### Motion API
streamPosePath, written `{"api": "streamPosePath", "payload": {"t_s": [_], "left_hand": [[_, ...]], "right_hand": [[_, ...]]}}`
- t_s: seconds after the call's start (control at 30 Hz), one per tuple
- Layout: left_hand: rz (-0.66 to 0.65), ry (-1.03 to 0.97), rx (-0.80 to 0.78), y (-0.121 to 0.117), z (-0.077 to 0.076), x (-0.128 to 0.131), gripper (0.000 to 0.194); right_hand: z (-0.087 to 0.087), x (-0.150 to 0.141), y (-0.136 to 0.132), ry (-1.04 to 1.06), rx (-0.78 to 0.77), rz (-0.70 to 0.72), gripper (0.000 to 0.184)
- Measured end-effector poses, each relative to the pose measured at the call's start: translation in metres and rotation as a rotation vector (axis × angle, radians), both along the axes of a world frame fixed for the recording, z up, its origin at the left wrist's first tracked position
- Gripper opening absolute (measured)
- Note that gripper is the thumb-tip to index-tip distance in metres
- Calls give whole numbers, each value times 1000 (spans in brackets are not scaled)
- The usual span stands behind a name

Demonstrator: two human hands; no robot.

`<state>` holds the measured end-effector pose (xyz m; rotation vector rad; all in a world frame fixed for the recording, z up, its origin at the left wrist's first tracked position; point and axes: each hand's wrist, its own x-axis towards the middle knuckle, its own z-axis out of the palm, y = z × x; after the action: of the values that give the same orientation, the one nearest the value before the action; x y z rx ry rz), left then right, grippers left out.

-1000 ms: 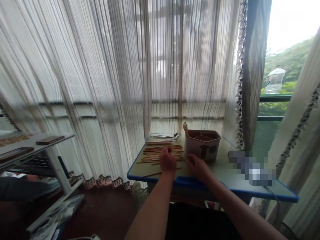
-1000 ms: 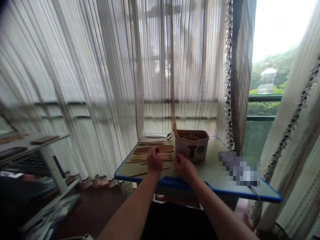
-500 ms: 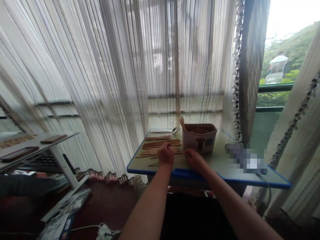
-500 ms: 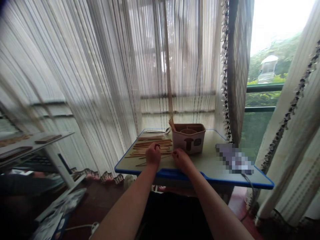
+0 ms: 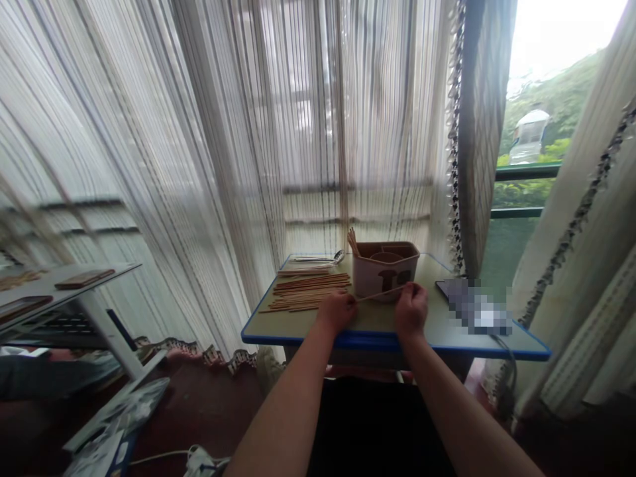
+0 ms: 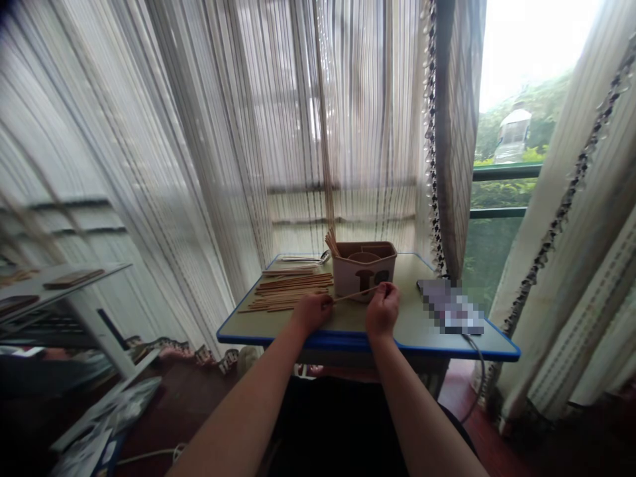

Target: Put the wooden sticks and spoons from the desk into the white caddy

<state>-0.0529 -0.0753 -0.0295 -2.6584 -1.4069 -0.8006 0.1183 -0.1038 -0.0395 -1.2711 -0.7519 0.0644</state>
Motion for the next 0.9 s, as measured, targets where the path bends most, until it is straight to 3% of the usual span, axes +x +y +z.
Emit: {"api": "streamPosePath", "payload": {"t_s": [0.1,0.2,0.27,0.5,0.7,0.8,0.9], "left_hand": [[-12,4,17,1,0,0,28],[-27,-2,32,0,2,0,30],[-34,-9,35,-1,2,0,32],[8,10,-4,-1,2,0,33],[32,-1,-44,0,4,0,29],[72,-31,-57,0,3,1,27],[96,-73,-62,1,3,1,29]], "right_hand": [[-1,-5,4,-10,-15,282,45],[-2,-11,8,-75,-164,646,48],[-3,-13,9,-107,-229,741,47],[0,-11,5,-121,-236,590,45],[2,-11,4,-234,-249,550,51],[29,-4,2,-302,-173,467,50],[77,7,3,-437,-87,302,45]]}}
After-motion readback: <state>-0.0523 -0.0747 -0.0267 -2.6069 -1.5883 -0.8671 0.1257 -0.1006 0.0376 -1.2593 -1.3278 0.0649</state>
